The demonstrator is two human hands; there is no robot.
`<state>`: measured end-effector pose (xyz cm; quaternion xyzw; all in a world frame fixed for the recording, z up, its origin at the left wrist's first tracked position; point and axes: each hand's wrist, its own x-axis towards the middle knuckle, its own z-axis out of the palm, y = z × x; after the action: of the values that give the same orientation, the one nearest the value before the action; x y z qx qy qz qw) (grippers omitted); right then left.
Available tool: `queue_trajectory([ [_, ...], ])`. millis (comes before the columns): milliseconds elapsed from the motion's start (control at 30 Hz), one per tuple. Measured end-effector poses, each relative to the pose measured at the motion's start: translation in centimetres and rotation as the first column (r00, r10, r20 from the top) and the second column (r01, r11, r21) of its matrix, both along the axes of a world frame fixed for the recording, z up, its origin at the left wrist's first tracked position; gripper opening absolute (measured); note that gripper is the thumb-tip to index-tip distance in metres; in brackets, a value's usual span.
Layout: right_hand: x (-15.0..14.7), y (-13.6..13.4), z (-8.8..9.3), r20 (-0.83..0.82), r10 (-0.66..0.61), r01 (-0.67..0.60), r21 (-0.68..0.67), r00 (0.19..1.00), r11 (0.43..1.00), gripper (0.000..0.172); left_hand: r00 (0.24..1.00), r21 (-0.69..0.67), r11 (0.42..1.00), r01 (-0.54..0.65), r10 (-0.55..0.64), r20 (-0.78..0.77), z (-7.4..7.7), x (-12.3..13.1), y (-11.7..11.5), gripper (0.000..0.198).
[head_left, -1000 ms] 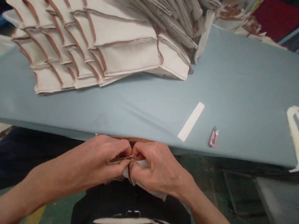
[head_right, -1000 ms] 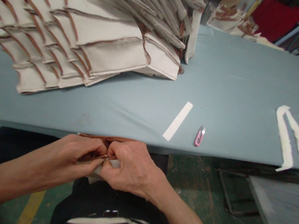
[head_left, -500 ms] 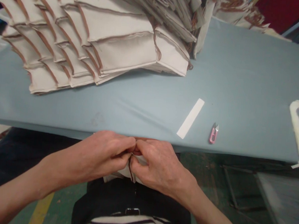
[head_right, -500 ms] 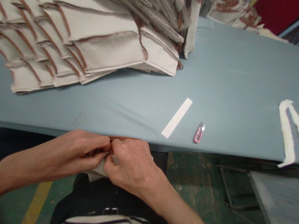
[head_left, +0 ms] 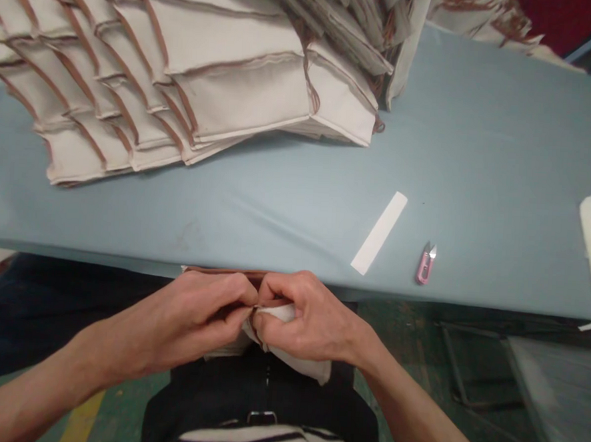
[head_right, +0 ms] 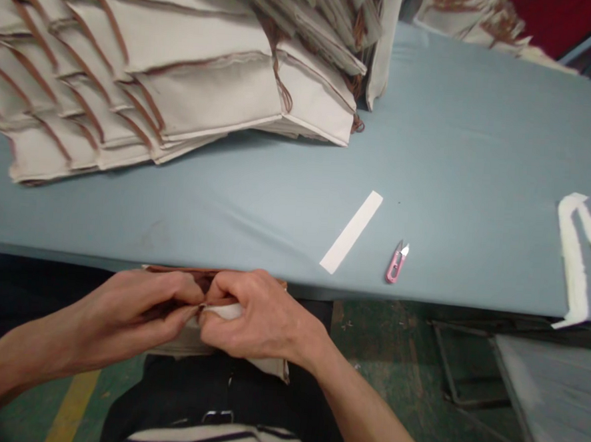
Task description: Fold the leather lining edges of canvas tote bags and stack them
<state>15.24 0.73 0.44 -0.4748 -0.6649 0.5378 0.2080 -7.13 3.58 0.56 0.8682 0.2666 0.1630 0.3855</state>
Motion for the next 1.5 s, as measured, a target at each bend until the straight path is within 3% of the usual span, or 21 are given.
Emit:
queue_trajectory([
  [133,0.4,0.3,0.3,-0.083,-0.014,0.004,-0.123,0.996,0.992,0.013,0.996,0.144,0.986,0.082,-0.085,0.013,0.3,0.1,0.1,0.018],
  [367,0.8,0.4,1.0,-0.086,-0.045,0.023,-0.242,0.995,0.970,0.008,0.992,0.241,0.963,0.123,-0.121,-0.024,-0.4,-0.2,0.4,0.020],
  [567,1.2,0.6,1.1,-0.320,-0.128,-0.055,-0.506,0.939,0.861,0.011,0.984,0.514,0.842,0.165,-0.102,-0.148,-0.8,-0.7,0.2,0.031],
  [667,1.0,0.4,0.7,-0.372,-0.194,-0.055,-0.564,0.908,0.824,0.012,0.978,0.541,0.821,0.182,-0.093,-0.188,-0.7,-0.6,0.1,0.029],
  [767,0.8,0.0,0.5,-0.320,-0.214,-0.005,-0.565,0.923,0.825,0.008,0.980,0.519,0.837,0.174,-0.097,-0.172,-0.6,-0.2,-0.2,0.029],
  [867,0.8,-0.6,1.1,-0.260,-0.161,0.046,-0.401,0.952,0.915,0.006,0.996,0.360,0.929,0.086,-0.071,-0.055,-0.3,0.2,-0.8,0.021],
  [933,0.9,-1.0,1.7,-0.191,-0.100,0.070,-0.157,0.977,0.985,0.008,1.000,0.198,0.980,0.002,-0.005,0.015,0.1,0.3,-1.2,0.007],
  [967,0.9,-1.3,2.0,-0.143,-0.078,0.077,-0.013,0.987,0.997,0.010,0.999,0.121,0.992,-0.025,0.021,0.031,0.4,0.3,-1.3,0.011],
  [1000,1.0,-1.6,2.3,-0.093,-0.064,0.075,0.122,0.994,0.990,0.012,0.999,0.047,0.998,-0.034,0.032,0.034,0.7,0.3,-1.4,0.015],
  [1067,1.0,-2.0,2.5,-0.020,-0.048,0.052,0.309,0.999,0.950,0.015,1.000,-0.076,0.997,-0.016,0.017,0.023,1.5,0.4,-1.3,0.004],
  [1133,1.0,-2.3,2.4,0.012,-0.041,0.033,0.397,0.999,0.917,0.016,1.000,-0.151,0.988,0.011,-0.009,0.009,2.1,0.6,-1.1,0.018],
  [1200,1.0,-2.5,2.1,0.020,-0.031,0.020,0.421,0.999,0.907,0.016,0.999,-0.144,0.989,0.044,-0.045,-0.008,2.2,0.8,-0.8,0.029],
  [1333,1.0,-2.7,1.6,0.040,-0.029,0.011,0.404,0.999,0.915,0.018,0.989,0.070,0.988,0.136,-0.132,-0.062,1.2,0.9,-0.6,0.041],
  [1500,1.2,-2.9,1.7,0.105,-0.059,-0.003,0.508,0.993,0.862,0.019,0.994,0.323,0.942,0.096,-0.074,-0.078,1.2,1.5,-0.7,0.051],
])
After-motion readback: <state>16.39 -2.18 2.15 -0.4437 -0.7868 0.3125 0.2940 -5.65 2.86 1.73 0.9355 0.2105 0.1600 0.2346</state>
